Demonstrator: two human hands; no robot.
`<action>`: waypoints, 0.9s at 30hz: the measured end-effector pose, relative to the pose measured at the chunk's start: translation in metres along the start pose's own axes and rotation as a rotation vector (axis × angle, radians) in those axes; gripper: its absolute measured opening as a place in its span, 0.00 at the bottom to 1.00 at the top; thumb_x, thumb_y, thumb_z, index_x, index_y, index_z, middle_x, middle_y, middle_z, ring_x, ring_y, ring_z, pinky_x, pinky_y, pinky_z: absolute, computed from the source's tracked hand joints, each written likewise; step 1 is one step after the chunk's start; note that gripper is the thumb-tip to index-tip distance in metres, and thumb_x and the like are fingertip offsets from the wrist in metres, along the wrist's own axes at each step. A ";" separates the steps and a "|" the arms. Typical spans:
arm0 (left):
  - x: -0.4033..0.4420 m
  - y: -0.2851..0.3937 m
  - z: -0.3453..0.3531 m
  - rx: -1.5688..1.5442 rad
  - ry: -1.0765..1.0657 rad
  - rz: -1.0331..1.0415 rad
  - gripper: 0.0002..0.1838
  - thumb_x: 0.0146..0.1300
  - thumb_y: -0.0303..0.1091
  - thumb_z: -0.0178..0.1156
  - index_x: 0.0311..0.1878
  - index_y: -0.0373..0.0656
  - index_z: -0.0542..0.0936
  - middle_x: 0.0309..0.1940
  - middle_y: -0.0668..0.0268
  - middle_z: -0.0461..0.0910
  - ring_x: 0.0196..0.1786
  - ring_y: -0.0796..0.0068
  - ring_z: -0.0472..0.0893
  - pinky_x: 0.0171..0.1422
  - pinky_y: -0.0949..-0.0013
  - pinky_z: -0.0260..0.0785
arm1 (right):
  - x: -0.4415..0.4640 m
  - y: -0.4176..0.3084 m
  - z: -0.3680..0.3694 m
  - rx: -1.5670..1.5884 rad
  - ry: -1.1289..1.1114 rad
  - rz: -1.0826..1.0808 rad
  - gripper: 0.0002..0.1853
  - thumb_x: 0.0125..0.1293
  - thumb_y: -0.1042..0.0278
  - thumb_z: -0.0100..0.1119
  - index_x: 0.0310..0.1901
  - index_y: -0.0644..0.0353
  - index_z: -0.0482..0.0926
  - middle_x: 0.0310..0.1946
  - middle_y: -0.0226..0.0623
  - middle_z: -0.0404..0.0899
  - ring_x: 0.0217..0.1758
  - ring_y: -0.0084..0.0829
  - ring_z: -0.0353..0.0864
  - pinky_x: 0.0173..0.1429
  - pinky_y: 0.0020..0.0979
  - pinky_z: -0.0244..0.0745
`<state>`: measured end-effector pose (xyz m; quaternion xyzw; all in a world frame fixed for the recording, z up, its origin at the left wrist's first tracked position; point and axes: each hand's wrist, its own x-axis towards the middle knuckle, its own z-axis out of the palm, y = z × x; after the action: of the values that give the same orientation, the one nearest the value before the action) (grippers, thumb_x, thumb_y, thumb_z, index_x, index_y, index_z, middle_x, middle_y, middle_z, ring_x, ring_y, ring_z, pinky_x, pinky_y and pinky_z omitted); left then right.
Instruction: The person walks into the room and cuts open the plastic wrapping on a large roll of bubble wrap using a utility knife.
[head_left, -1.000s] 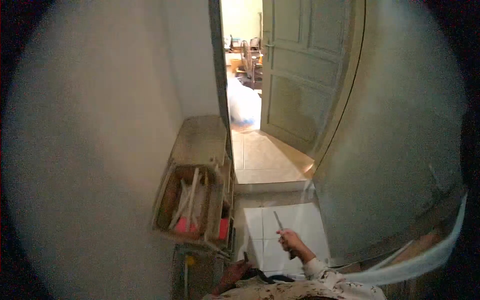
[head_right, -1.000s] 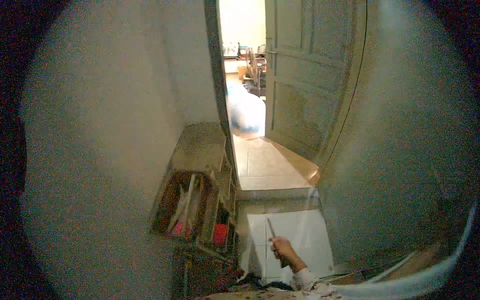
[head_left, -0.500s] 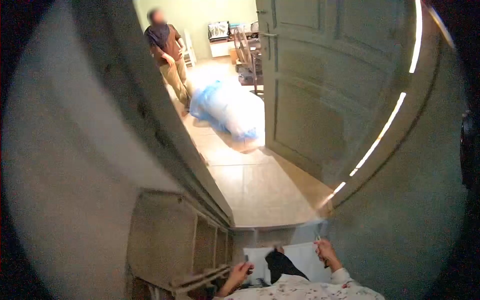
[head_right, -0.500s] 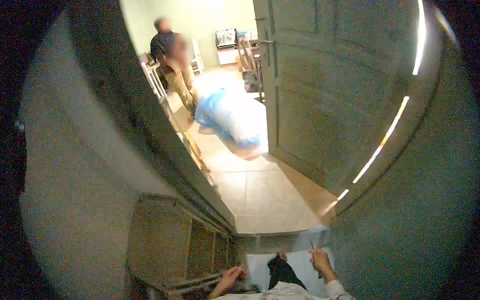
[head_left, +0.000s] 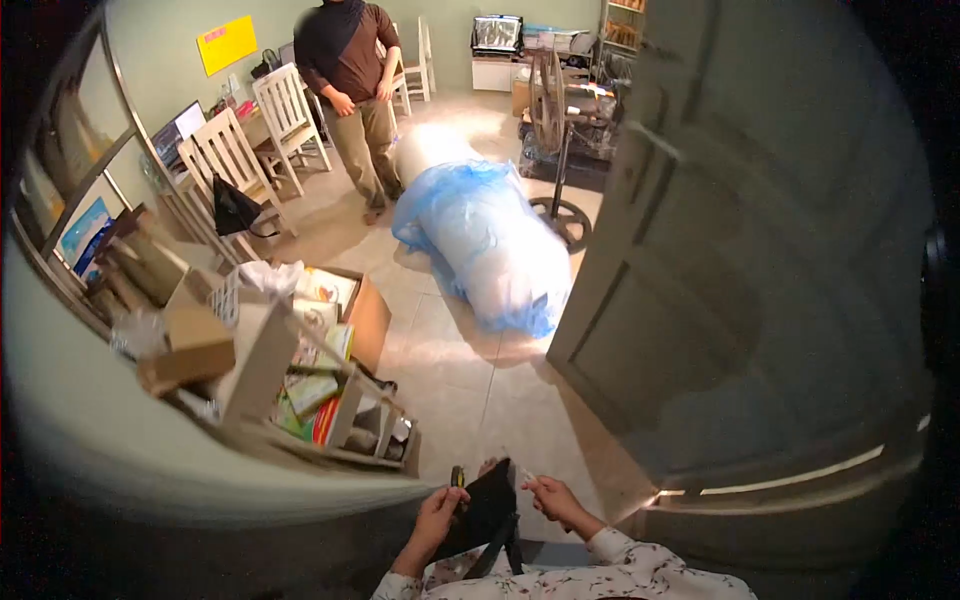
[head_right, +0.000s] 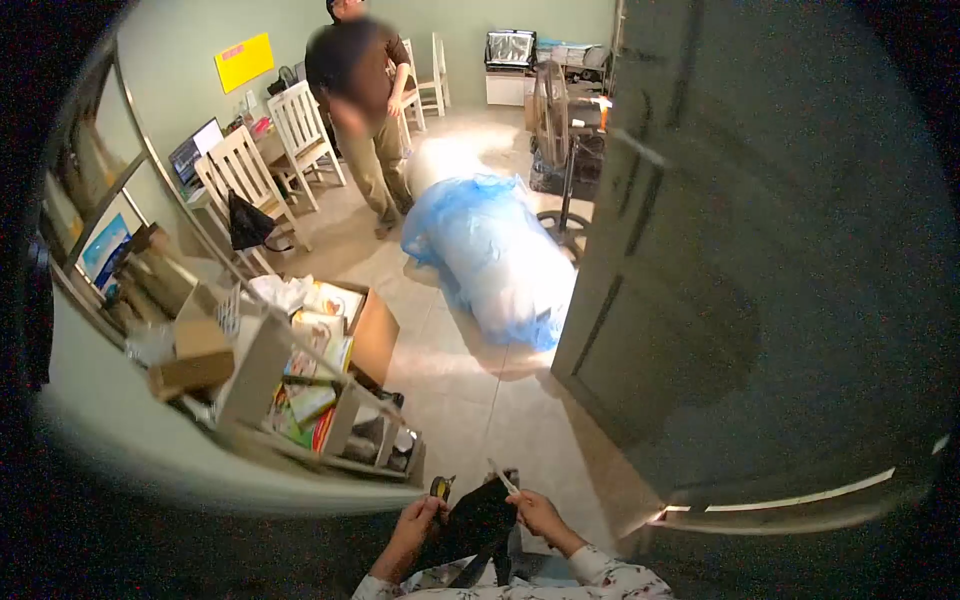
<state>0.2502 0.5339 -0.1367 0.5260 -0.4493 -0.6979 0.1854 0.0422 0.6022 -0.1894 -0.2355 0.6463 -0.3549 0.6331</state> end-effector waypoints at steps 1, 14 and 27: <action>0.009 0.028 0.005 0.004 0.021 0.034 0.18 0.61 0.48 0.46 0.34 0.41 0.75 0.28 0.71 0.73 0.33 0.83 0.70 0.36 0.78 0.62 | 0.009 -0.014 -0.002 -0.007 0.012 0.007 0.13 0.63 0.57 0.42 0.38 0.55 0.73 0.12 0.24 0.62 0.09 0.15 0.54 0.12 0.18 0.47; 0.069 0.147 -0.056 0.160 0.186 -0.095 0.18 0.60 0.45 0.48 0.38 0.40 0.77 0.24 0.67 0.76 0.29 0.81 0.73 0.36 0.75 0.65 | 0.091 -0.261 -0.014 0.033 -0.212 0.076 0.14 0.64 0.56 0.42 0.42 0.55 0.70 0.14 0.23 0.64 0.07 0.13 0.54 0.10 0.17 0.48; 0.289 0.298 -0.042 0.193 0.079 0.098 0.17 0.62 0.45 0.45 0.39 0.40 0.71 0.29 0.67 0.73 0.33 0.80 0.69 0.38 0.76 0.62 | 0.293 -0.457 -0.022 0.240 -0.213 -0.014 0.16 0.59 0.52 0.48 0.31 0.58 0.69 0.17 0.27 0.66 0.12 0.16 0.61 0.14 0.18 0.56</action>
<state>0.1150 0.1477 -0.0575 0.5459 -0.5319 -0.6204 0.1851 -0.0712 0.0937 -0.0356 -0.1989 0.5269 -0.4069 0.7192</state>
